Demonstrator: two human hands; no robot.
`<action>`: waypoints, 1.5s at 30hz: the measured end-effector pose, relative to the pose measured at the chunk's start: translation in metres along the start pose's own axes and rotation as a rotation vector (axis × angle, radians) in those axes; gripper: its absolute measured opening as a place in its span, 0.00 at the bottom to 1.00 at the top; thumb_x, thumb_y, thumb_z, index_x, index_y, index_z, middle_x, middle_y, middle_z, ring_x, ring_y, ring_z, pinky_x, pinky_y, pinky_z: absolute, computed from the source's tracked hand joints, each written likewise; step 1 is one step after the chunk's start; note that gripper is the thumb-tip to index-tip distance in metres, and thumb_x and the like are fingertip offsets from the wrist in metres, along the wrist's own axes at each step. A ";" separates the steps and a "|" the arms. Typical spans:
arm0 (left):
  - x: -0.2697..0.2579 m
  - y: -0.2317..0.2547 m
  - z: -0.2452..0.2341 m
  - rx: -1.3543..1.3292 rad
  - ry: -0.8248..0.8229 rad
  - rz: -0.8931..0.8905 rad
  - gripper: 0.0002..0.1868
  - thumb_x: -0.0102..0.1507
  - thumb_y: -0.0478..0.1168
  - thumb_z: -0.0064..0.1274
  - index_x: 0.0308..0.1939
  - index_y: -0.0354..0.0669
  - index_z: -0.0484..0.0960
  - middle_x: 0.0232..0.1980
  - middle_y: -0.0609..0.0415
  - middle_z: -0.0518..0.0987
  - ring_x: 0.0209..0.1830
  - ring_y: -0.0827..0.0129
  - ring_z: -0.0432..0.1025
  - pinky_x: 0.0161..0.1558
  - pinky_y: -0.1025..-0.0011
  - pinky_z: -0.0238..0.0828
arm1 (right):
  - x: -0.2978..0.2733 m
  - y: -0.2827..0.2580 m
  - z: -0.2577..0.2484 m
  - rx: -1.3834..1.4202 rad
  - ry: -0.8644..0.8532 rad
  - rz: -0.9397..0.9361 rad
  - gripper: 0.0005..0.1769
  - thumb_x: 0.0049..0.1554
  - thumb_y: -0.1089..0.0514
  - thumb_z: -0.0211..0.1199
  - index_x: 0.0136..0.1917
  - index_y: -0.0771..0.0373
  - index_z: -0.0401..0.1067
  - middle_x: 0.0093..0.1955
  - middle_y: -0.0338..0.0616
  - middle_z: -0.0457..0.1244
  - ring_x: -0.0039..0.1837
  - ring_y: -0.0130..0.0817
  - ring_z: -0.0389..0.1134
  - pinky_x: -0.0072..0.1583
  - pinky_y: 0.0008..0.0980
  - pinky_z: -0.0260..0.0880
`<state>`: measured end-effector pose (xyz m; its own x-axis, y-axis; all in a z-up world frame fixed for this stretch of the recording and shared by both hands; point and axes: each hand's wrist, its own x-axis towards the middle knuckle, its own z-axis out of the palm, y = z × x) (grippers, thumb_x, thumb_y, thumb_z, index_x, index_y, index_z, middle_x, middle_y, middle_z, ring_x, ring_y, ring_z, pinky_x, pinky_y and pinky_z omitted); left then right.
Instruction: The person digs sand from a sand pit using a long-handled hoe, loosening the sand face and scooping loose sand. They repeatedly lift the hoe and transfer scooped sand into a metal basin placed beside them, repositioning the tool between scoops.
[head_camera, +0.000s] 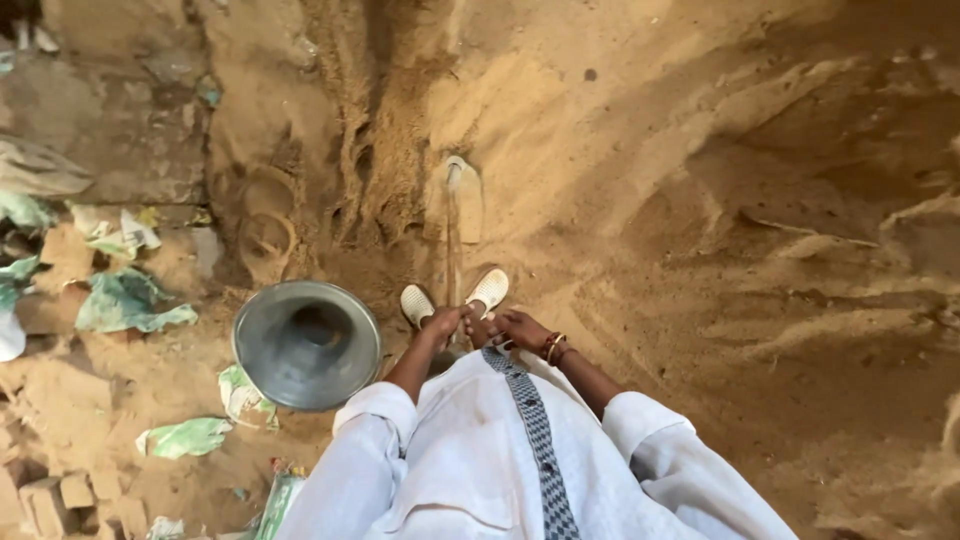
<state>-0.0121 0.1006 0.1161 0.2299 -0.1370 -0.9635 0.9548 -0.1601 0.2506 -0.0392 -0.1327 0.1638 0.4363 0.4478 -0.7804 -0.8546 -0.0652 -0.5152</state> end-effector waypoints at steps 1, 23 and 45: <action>-0.016 0.011 0.003 -0.006 0.008 0.002 0.20 0.66 0.53 0.58 0.37 0.38 0.80 0.28 0.49 0.79 0.24 0.63 0.71 0.30 0.61 0.71 | -0.001 -0.007 0.003 -0.005 -0.009 -0.001 0.26 0.63 0.39 0.57 0.58 0.64 0.73 0.52 0.41 0.70 0.47 0.28 0.70 0.50 0.32 0.73; 0.039 0.056 -0.017 0.113 -0.329 -0.181 0.18 0.65 0.55 0.52 0.39 0.45 0.84 0.26 0.53 0.80 0.16 0.64 0.71 0.20 0.67 0.70 | 0.047 -0.052 0.092 0.557 0.183 -0.159 0.11 0.55 0.65 0.63 0.52 0.63 0.68 0.38 0.42 0.66 0.35 0.29 0.67 0.36 0.29 0.70; 0.114 0.110 -0.059 -0.227 -0.186 -0.159 0.13 0.63 0.52 0.63 0.32 0.53 0.77 0.23 0.60 0.72 0.18 0.69 0.66 0.21 0.69 0.67 | -0.102 -0.027 0.265 -0.128 0.608 -0.006 0.45 0.63 0.53 0.69 0.82 0.58 0.45 0.74 0.63 0.55 0.70 0.54 0.58 0.64 0.49 0.61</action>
<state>0.1303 0.1247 0.0285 0.0559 -0.3075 -0.9499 0.9984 0.0254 0.0505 -0.1353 0.0593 0.3507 0.5557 -0.1374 -0.8199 -0.8274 -0.1874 -0.5294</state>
